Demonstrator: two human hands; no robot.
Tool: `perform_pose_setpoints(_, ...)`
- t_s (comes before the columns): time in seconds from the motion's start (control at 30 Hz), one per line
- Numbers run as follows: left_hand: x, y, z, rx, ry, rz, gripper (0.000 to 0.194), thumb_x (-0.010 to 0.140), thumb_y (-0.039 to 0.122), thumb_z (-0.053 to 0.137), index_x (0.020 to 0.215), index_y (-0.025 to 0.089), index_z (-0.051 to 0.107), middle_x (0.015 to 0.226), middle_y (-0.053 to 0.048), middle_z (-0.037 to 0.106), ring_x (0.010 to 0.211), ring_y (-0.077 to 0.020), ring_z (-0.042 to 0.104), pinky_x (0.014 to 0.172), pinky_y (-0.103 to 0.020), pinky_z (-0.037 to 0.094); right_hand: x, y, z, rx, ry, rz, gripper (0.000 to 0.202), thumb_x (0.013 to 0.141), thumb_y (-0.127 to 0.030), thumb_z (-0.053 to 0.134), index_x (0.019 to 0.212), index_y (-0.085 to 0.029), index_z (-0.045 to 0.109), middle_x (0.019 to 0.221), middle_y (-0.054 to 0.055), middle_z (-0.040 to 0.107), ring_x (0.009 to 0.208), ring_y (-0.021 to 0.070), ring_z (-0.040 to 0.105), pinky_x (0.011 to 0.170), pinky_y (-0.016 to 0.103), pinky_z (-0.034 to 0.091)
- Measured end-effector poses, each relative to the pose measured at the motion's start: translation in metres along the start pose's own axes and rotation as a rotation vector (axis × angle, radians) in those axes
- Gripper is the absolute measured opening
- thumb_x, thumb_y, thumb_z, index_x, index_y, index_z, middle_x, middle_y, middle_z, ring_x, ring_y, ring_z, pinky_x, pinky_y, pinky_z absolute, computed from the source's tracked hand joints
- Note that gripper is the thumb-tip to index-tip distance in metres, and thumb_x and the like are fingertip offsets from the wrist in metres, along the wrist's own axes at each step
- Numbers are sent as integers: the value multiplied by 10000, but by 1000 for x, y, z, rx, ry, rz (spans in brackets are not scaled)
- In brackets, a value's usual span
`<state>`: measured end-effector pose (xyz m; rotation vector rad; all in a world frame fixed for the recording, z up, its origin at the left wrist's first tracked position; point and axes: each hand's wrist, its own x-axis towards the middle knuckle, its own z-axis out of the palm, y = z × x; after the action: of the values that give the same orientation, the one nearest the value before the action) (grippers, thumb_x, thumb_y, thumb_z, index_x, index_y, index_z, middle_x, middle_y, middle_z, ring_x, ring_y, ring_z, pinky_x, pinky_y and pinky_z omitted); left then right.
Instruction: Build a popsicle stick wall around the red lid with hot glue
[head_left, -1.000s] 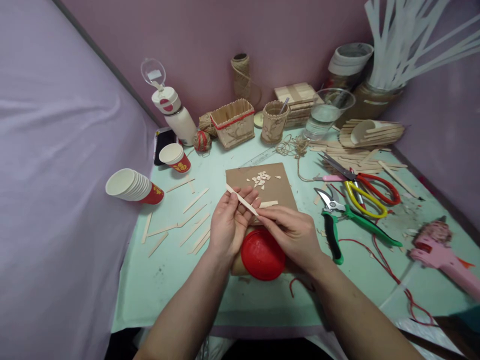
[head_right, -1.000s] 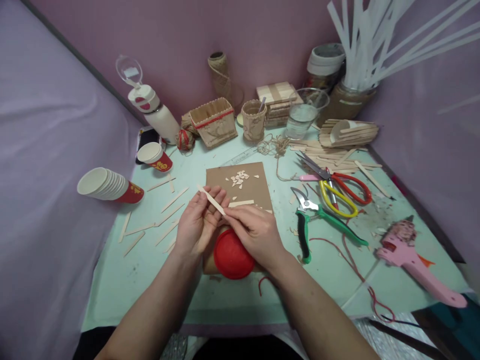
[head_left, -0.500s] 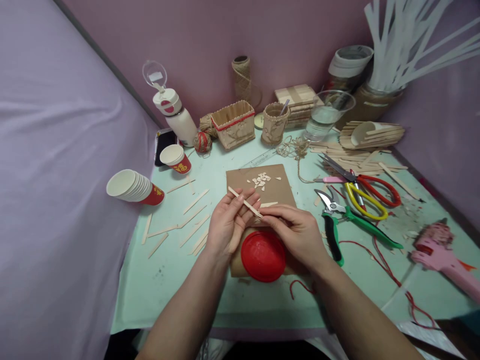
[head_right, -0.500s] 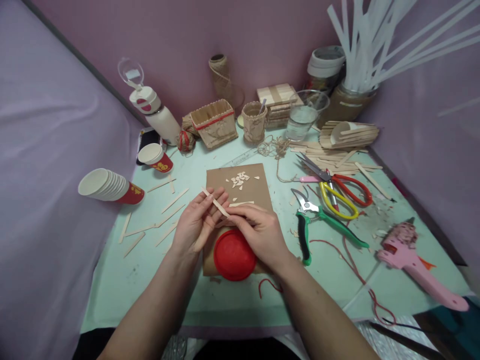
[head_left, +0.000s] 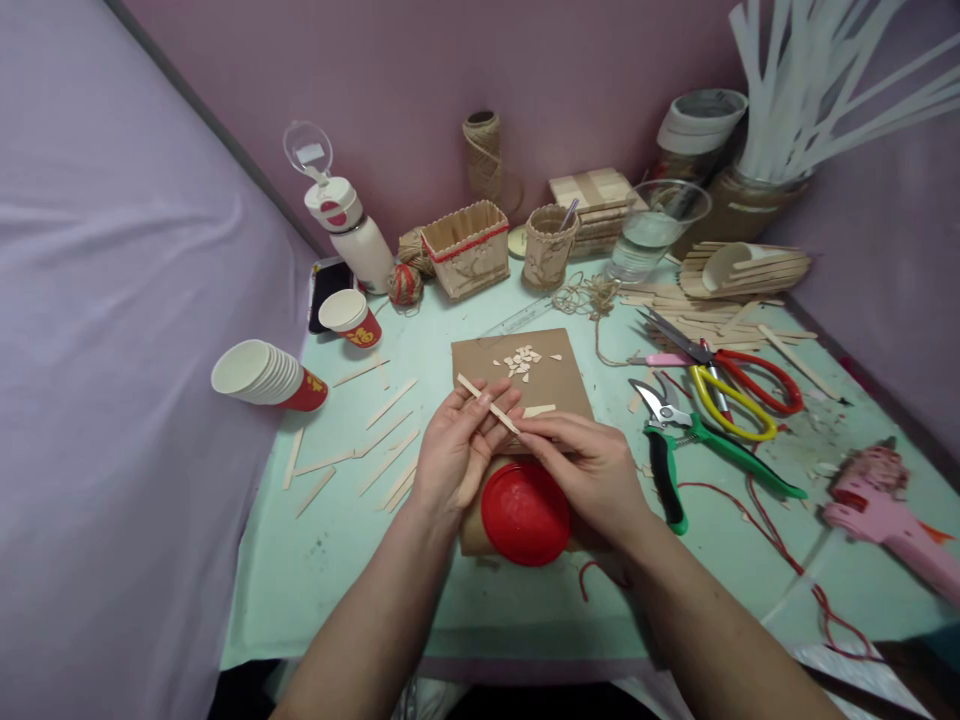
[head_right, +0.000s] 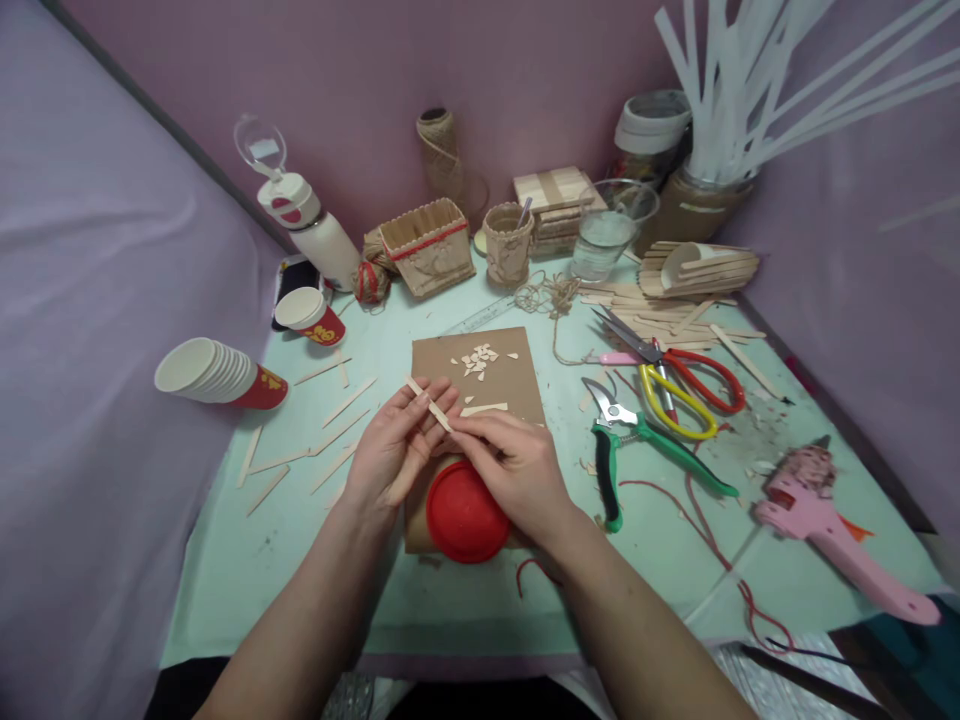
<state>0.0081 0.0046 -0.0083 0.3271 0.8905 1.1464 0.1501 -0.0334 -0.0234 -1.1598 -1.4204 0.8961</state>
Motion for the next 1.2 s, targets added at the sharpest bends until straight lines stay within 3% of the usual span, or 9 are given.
perform_pose_setpoints(0.13,3,0,-2,-43,29,-81,100,869,50,541,936,105,590,1035,-106,720,915,-157,711,844,-269,584,2,1,-6,233,24,309,150,821,-321,677,904,-224,755,880,36,766,808,183,709,763,310,561)
perform_pose_setpoints(0.23,4,-1,-2,-32,34,-105,111,871,42,526,937,99,594,1046,-113,716,909,-153,711,838,-259,585,4,1,-7,291,12,382,181,784,-356,708,862,-198,748,837,39,763,767,177,699,742,303,552)
perform_pose_setpoints(0.37,1,-4,1,11,19,-9,110,852,71,576,949,125,577,1009,-90,720,907,-167,710,869,-317,577,3,0,-3,276,-34,352,145,787,-316,699,863,-205,754,889,40,765,843,189,697,812,323,538)
perform_pose_setpoints(0.6,-6,-11,5,92,-8,240,265,775,174,713,963,178,527,981,-55,711,920,-202,710,857,-375,572,2,-1,1,136,26,327,164,800,-329,672,849,-196,754,889,54,768,813,203,703,806,353,552)
perform_pose_setpoints(0.97,-6,-16,4,160,43,304,311,767,238,726,983,191,508,1006,-73,702,938,-205,705,891,-386,548,-2,3,4,49,29,289,151,825,-305,641,864,-200,742,866,39,765,773,187,703,730,307,549)
perform_pose_setpoints(1.07,-5,-17,2,172,40,306,314,774,247,720,998,191,508,1018,-79,700,918,-195,707,876,-373,551,-2,4,5,-14,19,207,146,848,-293,617,869,-199,726,867,40,755,764,177,691,698,290,543)
perform_pose_setpoints(1.2,-5,-18,0,185,32,305,290,794,248,703,1004,194,511,1032,-68,693,897,-172,704,818,-323,563,-3,7,5,-291,11,-39,136,860,-279,606,923,-194,692,917,61,731,818,191,666,733,313,520)
